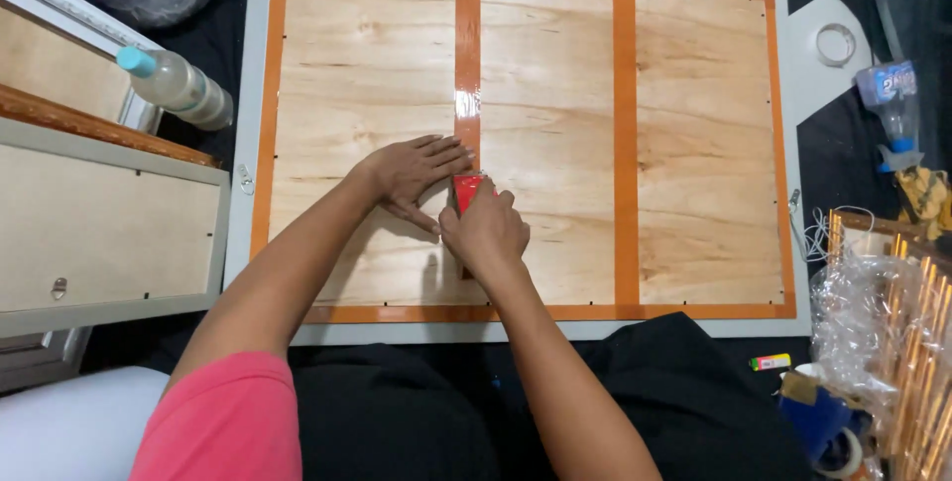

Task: The person applies brown packing tape to a large wooden board using a handheld tape dispenser. They create a border around the edges and add two vertical strips down the center, smoothing each strip with their hand.

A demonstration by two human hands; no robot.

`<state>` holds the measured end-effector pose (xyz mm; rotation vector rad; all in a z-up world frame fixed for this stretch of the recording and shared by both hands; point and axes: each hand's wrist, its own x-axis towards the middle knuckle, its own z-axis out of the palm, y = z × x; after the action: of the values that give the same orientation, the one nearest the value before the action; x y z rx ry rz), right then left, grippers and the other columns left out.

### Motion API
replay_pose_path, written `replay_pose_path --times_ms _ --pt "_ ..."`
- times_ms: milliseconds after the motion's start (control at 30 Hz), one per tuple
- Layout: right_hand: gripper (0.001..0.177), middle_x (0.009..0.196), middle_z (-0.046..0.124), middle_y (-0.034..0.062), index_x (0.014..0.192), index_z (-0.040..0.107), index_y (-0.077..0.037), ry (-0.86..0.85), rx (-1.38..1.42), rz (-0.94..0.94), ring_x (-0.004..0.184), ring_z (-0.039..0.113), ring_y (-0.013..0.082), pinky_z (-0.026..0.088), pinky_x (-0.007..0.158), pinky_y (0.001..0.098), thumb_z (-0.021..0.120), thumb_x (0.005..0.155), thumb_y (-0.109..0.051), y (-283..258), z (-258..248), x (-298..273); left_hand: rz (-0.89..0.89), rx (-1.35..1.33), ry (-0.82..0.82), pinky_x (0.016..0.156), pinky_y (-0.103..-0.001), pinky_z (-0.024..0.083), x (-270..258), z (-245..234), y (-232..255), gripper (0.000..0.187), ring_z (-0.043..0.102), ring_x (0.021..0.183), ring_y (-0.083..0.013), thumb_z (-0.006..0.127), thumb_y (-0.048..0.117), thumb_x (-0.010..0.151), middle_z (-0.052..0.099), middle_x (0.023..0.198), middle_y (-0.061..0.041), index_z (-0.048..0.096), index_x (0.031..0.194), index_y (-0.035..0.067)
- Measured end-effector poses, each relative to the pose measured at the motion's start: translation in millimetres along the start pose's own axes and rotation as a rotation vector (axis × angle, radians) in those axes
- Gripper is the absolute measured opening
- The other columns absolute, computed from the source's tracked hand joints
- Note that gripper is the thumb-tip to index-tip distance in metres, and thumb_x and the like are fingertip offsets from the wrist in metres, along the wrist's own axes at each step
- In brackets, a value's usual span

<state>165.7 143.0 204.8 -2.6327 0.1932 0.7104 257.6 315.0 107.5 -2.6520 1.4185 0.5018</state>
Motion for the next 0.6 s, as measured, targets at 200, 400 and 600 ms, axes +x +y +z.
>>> replay_pose_path --times_ms 200,400,600 --pt "0.072 0.121 0.055 0.0312 0.14 0.051 0.005 -0.061 -0.058 -0.002 0.113 0.062 0.059 0.051 0.09 0.0636 0.062 0.085 -0.039 -13.8 -23.7 11.9 0.042 -0.038 0.013 0.134 -0.038 0.012 11.5 6.5 -14.8 0.148 0.016 0.159 -0.0204 0.036 0.113 0.05 0.016 0.172 0.004 0.002 0.165 0.026" --pt "0.054 0.112 0.071 0.0298 0.127 0.069 -0.009 -0.15 -0.019 0.018 0.114 0.065 0.0558 0.053 0.09 0.0602 0.055 0.081 -0.034 -23.4 -25.9 20.4 0.077 -0.091 0.131 0.13 -0.048 0.018 18.0 32.9 -21.2 0.136 0.023 0.157 -0.0273 0.03 0.109 0.06 0.027 0.168 -0.006 0.009 0.166 0.025" --pt "0.036 0.107 0.073 0.0109 0.103 0.071 -0.02 -0.167 -0.004 0.146 0.104 0.065 0.0367 0.052 0.081 0.0464 0.046 0.087 -0.039 -36.2 -34.2 8.5 0.208 -0.174 0.391 0.125 -0.055 0.008 21.9 50.1 -28.0 0.125 0.02 0.156 -0.0379 0.038 0.1 0.071 0.024 0.171 -0.016 0.024 0.167 0.021"
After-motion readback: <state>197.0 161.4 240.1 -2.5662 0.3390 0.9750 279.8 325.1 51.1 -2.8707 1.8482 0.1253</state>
